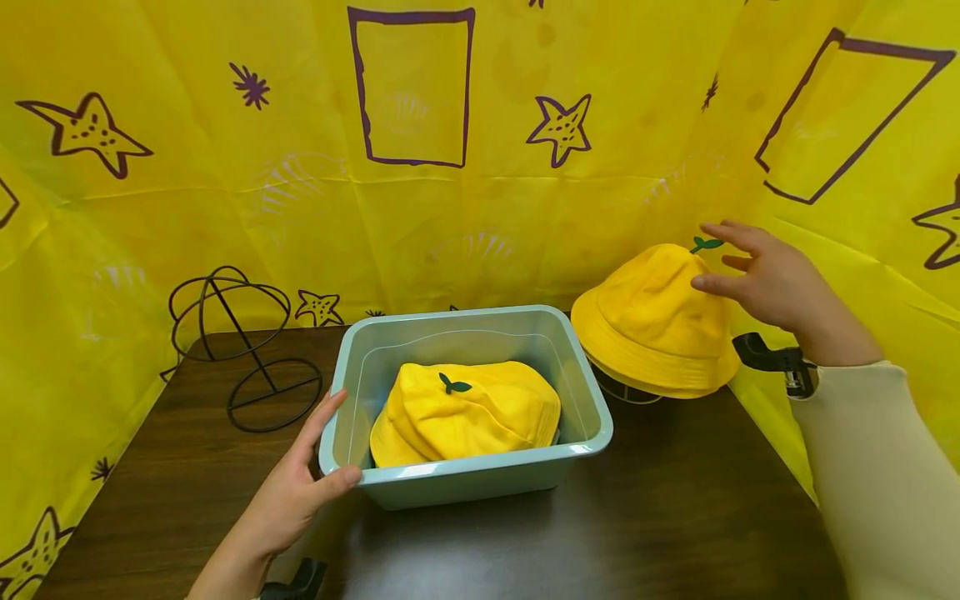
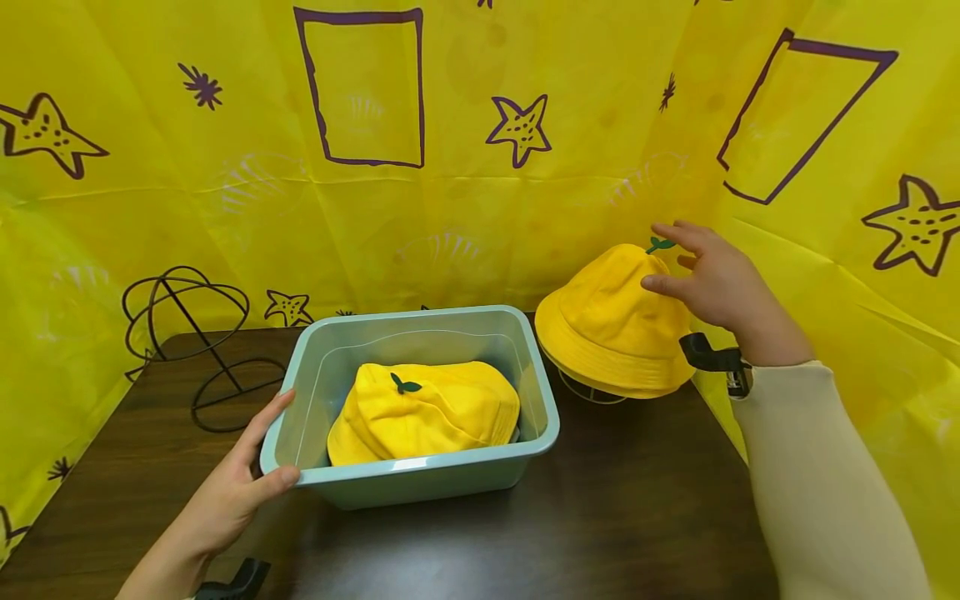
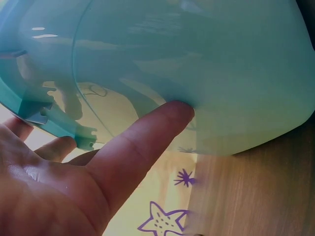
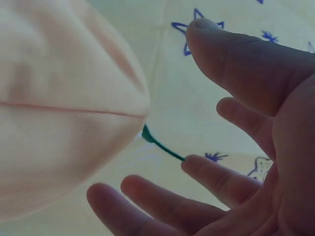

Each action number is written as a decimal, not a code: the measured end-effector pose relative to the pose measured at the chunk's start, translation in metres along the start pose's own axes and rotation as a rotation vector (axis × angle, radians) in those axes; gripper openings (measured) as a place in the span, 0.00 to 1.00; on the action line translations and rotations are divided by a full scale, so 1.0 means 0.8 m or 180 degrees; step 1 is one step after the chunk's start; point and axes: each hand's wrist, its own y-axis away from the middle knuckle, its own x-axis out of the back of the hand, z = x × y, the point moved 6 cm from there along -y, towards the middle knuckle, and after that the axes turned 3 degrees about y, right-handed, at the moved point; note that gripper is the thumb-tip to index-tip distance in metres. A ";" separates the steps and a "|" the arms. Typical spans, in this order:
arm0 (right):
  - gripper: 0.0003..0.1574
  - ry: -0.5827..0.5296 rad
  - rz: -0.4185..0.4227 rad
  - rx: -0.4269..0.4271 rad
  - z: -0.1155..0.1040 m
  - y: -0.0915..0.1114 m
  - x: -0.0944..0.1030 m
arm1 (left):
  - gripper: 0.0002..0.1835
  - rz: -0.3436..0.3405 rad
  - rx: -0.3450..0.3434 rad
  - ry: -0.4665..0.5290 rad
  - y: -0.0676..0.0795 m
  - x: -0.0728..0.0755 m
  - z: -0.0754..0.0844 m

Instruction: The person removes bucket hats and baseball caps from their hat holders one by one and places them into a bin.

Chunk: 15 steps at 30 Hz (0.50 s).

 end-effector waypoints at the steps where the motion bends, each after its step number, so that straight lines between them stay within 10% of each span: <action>1: 0.52 0.0001 -0.0026 -0.0006 0.001 -0.003 0.000 | 0.48 -0.0003 -0.0005 0.0002 0.000 0.000 0.000; 15: 0.39 0.0218 -0.0164 -0.0075 0.004 -0.036 0.002 | 0.46 -0.0072 -0.0010 0.0284 0.000 -0.003 0.000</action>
